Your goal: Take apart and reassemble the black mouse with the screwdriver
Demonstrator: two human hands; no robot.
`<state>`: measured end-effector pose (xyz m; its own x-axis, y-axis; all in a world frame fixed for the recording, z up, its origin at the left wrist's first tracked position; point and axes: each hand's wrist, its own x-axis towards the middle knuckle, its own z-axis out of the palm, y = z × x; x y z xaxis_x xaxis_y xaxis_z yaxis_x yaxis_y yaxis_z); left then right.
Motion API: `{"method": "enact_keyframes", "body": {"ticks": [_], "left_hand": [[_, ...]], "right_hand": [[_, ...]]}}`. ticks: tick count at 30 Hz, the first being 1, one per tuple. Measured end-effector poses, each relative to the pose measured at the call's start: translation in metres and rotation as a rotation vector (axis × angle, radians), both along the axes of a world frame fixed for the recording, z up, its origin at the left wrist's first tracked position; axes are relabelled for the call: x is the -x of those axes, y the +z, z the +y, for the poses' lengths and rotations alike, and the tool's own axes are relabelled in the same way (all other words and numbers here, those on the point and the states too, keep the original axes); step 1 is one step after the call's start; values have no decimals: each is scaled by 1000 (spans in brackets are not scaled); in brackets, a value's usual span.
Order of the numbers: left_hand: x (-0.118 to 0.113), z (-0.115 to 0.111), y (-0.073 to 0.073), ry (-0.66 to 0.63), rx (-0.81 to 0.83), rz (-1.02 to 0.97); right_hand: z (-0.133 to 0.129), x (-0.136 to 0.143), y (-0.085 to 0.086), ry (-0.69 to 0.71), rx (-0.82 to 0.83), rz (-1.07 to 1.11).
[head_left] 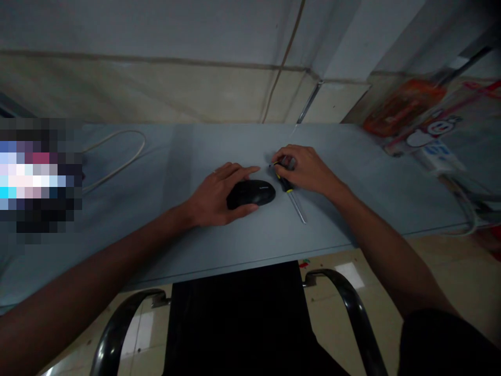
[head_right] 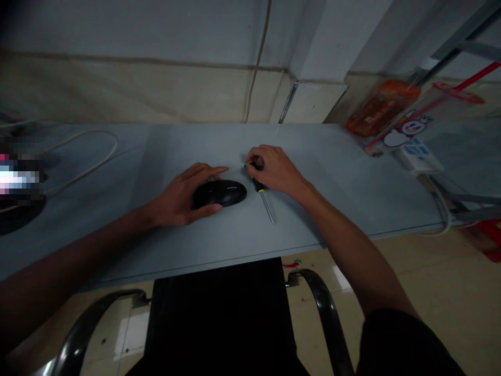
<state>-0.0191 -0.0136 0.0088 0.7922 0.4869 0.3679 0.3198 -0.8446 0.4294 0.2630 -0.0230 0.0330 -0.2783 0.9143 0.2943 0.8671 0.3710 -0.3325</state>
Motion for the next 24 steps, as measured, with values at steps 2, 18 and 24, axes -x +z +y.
{"method": "enact_keyframes", "body": {"ticks": [2, 18, 24], "left_hand": [[0, -2, 1, 10, -25, 52], [0, 4, -9, 74, 58, -111], [0, 6, -11, 53, 41, -146]], "right_hand": [[0, 0, 2, -32, 11, 16], [-15, 18, 14, 277, -120, 39], [-24, 34, 8, 481, -54, 8]]}}
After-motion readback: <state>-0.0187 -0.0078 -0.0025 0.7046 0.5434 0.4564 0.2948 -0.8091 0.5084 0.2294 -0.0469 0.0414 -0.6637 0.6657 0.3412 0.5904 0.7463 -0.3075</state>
